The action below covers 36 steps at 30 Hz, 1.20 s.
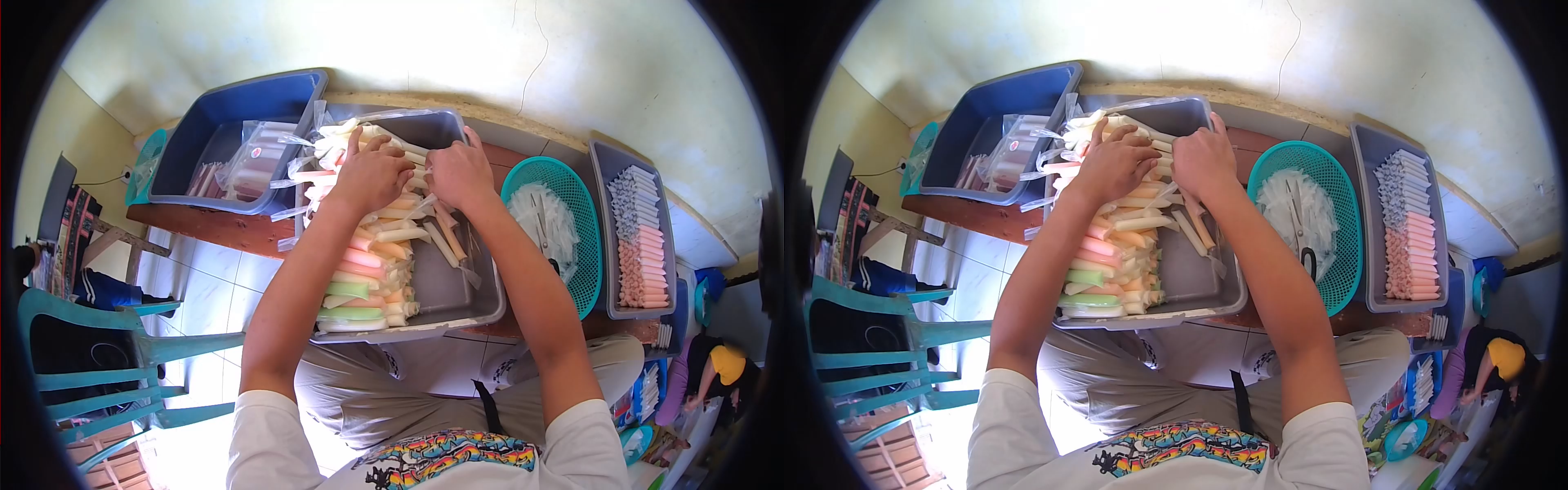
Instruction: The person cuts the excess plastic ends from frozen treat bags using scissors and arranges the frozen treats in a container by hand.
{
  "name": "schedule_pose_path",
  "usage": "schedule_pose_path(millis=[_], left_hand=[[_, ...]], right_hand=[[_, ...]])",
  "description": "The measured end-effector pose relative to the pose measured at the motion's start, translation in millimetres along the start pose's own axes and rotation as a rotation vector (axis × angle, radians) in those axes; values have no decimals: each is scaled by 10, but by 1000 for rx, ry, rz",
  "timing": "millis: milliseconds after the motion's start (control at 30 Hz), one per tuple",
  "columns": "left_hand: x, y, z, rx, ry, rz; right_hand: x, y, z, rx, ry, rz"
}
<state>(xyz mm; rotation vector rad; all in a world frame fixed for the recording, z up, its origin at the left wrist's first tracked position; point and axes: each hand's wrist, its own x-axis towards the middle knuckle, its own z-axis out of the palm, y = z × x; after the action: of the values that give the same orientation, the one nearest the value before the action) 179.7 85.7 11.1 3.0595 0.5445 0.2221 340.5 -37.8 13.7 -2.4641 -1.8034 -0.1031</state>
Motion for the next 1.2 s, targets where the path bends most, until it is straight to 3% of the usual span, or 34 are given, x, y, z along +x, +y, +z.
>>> schedule_pose_path(millis=[333,400,467,633,833,1100,1200], left_hand=[[9,-30,-66,-110,179,45],[4,-5,-153,-42,275,159],[-12,41,-237,-66,305,170],[-134,232,-541,-216,405,250],[-332,572,-859,-415,351,212],[-514,1238,-920,-700,499,174],[-463,1417,-823,-650,470,195]], right_hand=[[-297,24,28,268,219,11],[-346,34,3,366,380,7],[-367,73,-55,438,381,-4],[-527,50,-537,564,410,-17],[-889,7,-990,776,502,-48],[-1325,287,-1173,1080,398,-75],[-1516,505,-1263,996,278,-47]])
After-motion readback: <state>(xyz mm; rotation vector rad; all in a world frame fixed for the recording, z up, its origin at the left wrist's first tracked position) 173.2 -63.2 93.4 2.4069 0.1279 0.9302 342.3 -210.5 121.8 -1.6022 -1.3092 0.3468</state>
